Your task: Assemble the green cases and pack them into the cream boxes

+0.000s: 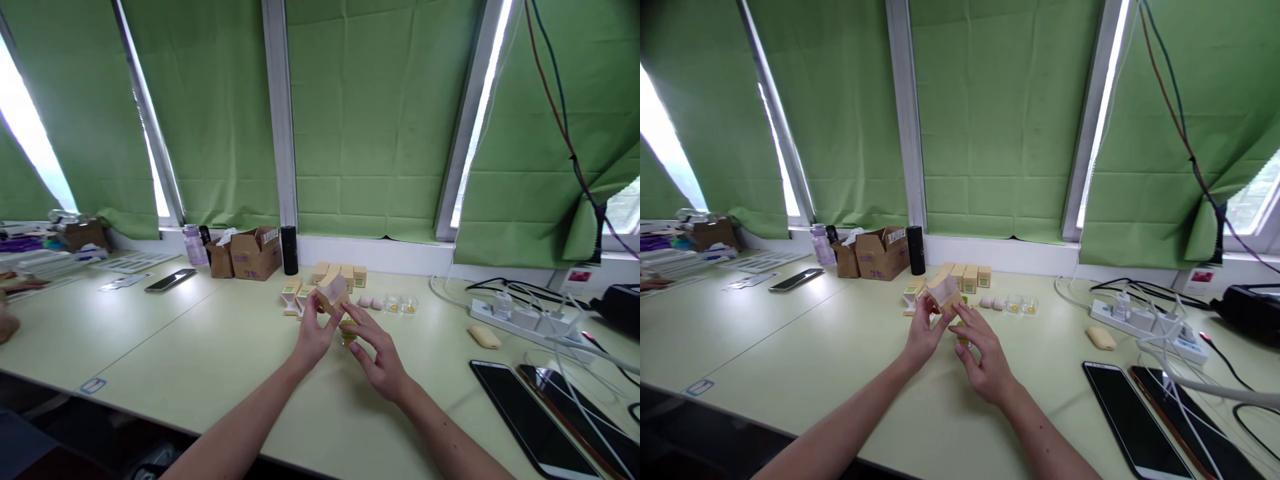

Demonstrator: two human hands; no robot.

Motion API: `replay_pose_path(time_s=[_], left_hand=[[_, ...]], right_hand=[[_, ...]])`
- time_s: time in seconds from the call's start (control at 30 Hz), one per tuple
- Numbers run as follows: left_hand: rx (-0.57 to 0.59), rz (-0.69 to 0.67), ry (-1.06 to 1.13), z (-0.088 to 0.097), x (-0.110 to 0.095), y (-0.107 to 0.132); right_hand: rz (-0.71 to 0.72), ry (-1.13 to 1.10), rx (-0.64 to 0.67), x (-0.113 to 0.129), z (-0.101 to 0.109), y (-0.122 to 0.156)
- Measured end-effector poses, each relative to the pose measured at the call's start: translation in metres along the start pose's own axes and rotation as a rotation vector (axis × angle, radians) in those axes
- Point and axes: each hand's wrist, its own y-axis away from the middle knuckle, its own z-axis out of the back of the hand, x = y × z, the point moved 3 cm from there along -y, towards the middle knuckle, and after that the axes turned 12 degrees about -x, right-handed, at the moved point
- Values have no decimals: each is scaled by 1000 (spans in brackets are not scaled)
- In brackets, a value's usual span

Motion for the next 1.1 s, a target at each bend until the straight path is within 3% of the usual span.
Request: replay_pose_path(time_s=[0.1, 0.3, 0.5, 0.7, 0.9, 1.1], left_hand=[[-52, 67, 21, 1, 10, -5], [-130, 226, 60, 8, 38, -14], [-168, 244, -37, 12, 50, -17], [-106, 315, -82, 10, 55, -16], [71, 325, -34, 2, 57, -8], [240, 387, -72, -4, 54, 2]], right_hand=[[-9, 60, -24, -7, -3, 2], [-197, 323, -114, -40, -4, 10], [-269, 392, -16, -60, -9, 17], [-328, 488, -39, -70, -4, 16], [-375, 545, -153, -85, 16, 16], [-503, 616, -75, -94, 25, 15]])
